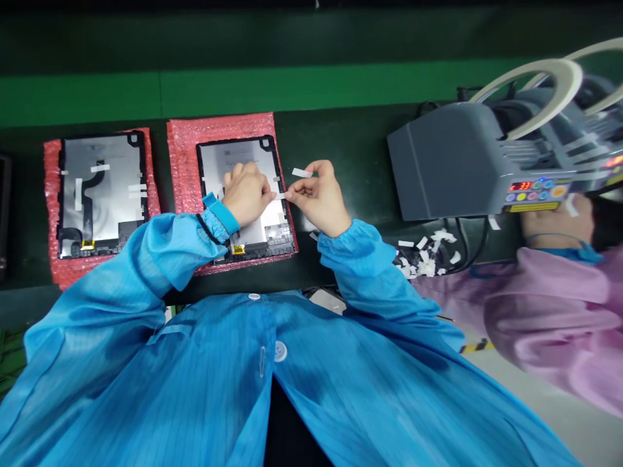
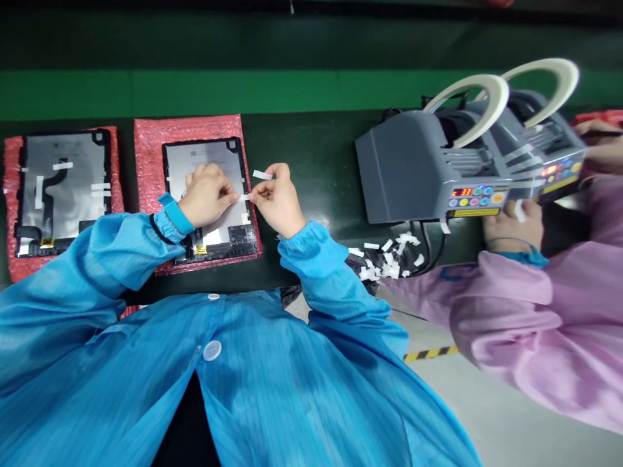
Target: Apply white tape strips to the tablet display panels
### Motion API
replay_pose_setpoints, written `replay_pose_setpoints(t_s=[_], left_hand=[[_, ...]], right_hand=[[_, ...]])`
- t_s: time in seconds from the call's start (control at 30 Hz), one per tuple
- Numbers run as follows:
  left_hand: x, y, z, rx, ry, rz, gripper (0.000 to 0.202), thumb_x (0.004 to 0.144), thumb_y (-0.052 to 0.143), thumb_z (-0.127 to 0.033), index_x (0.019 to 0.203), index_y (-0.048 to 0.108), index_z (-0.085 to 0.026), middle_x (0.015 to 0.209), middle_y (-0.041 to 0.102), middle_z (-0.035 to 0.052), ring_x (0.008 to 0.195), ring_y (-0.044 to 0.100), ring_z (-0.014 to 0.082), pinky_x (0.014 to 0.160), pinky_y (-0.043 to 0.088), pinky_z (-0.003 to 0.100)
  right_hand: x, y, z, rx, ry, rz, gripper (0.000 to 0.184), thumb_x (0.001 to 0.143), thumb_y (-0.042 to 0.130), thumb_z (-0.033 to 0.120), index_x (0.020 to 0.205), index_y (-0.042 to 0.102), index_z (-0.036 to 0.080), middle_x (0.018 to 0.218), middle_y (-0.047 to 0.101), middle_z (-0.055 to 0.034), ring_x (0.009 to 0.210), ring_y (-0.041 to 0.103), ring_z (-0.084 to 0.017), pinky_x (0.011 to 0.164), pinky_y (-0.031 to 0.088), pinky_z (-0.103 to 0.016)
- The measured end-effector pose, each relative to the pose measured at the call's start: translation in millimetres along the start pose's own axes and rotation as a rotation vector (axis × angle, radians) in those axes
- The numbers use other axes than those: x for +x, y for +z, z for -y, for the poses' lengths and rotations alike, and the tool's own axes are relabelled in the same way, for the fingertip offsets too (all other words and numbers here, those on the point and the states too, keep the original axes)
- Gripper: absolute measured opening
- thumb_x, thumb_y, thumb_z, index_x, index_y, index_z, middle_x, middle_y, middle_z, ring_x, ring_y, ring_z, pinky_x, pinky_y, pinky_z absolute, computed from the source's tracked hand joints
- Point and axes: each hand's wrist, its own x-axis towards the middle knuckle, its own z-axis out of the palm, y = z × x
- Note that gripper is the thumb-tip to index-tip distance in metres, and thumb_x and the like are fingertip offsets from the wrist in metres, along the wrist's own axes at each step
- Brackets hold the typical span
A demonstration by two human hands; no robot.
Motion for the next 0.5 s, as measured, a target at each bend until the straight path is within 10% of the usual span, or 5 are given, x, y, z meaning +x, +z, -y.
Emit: replay_pose_setpoints(t_s=[0.5], left_hand=[[-1.5, -0.5, -4.2, 0.019, -0.001, 0.038, 0.017, 0.088, 0.059, -0.027, 0.078, 0.066, -0.016, 0.109, 0.059, 0.0110, 0.119, 0.045, 0.0346, 0.102, 0.033, 0.053]], right_hand=[[9.2, -4.1, 2.3, 0.011, 0.105, 0.103, 0.052, 0.067, 0.075, 0.019, 0.099, 0.035, 0.025, 0.078, 0.054, 0.0050, 0.058, 0.052, -0.010, 0.055, 0.044, -0.026]])
